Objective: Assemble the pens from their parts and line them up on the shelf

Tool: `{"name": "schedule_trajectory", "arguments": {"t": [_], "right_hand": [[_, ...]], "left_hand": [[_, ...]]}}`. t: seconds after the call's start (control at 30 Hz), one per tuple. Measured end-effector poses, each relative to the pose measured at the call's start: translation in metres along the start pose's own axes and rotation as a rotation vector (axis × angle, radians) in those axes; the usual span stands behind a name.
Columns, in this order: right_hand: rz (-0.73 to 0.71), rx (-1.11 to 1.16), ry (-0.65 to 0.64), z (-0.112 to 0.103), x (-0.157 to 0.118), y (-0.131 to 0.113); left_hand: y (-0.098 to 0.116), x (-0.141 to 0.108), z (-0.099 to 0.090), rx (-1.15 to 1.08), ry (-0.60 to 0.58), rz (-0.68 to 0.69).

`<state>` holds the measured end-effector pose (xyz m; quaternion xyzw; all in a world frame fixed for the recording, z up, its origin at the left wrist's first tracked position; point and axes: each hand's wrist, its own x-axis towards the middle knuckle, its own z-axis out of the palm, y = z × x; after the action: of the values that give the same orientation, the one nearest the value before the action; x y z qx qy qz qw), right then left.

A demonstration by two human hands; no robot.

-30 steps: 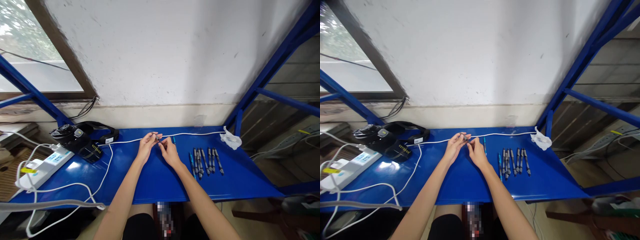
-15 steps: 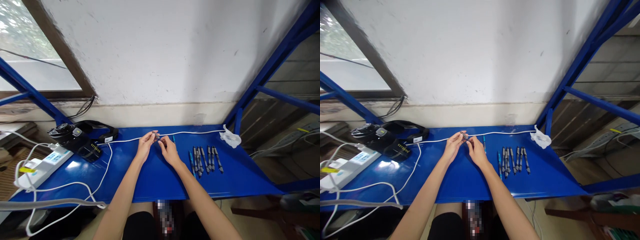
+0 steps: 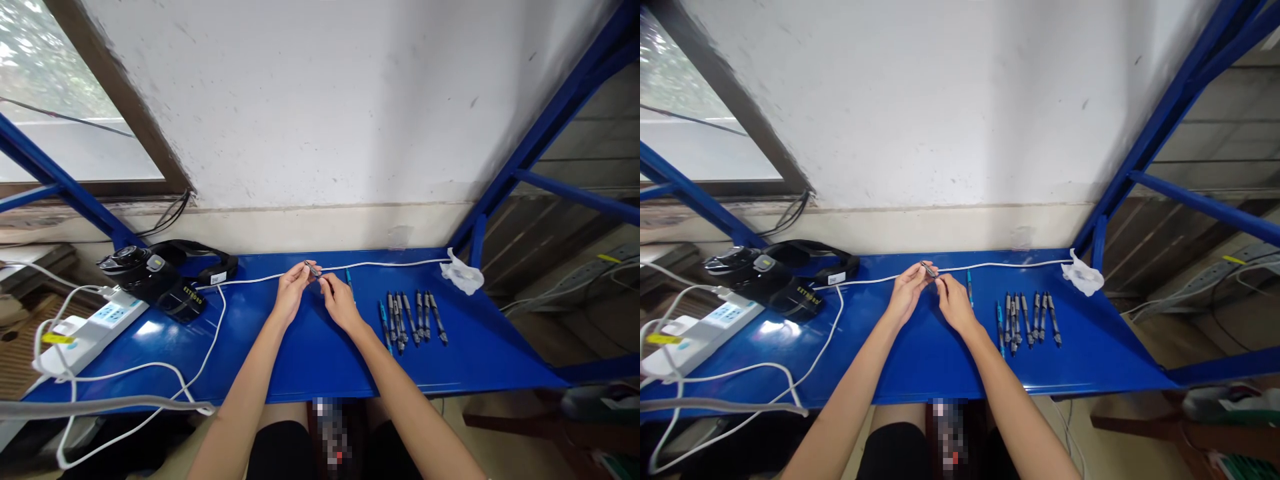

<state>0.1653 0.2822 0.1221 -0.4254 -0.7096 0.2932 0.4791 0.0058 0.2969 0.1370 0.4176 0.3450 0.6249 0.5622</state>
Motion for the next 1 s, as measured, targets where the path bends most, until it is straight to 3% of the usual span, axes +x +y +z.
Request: {"name": "schedule_trajectory", "arguments": {"t": [1.0], "right_hand": [[0.034,0.044,-0.017,0.0005,-0.0002,-0.0021]], "left_hand": [[-0.0009,0.0024,-0.0031,-0.058,0.087,0.002]]}}
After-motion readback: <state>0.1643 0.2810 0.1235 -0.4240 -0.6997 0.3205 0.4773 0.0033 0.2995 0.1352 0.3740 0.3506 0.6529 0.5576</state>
